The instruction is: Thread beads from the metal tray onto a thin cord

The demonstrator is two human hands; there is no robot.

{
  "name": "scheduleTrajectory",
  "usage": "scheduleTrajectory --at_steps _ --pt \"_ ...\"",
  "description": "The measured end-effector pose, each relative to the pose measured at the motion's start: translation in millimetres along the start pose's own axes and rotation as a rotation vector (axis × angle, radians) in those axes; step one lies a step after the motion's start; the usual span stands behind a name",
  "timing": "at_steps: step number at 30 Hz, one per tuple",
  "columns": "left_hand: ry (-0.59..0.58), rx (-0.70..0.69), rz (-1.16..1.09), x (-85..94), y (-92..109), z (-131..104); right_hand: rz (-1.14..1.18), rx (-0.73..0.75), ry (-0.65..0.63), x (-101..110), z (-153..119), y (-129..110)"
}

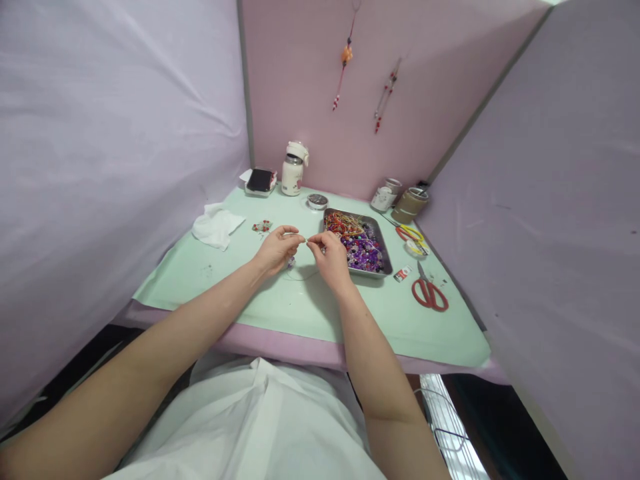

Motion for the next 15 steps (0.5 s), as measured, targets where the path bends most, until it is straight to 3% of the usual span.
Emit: scheduleTrajectory --at_steps 15 --pt "-0.04 0.004 0.056 -2.1 -0.4 -2.2 -0.035 0.084 0.022 -0.9 -1.9 -3.4"
Point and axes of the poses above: each hand's wrist, its own z-axis towards the middle knuckle, its own x-axis out of the back of the hand, y = z × x, the point moved 6 cm from there along z, towards the middle knuckle, and after that the axes turned 12 degrees about -x, right-handed, at the moved point
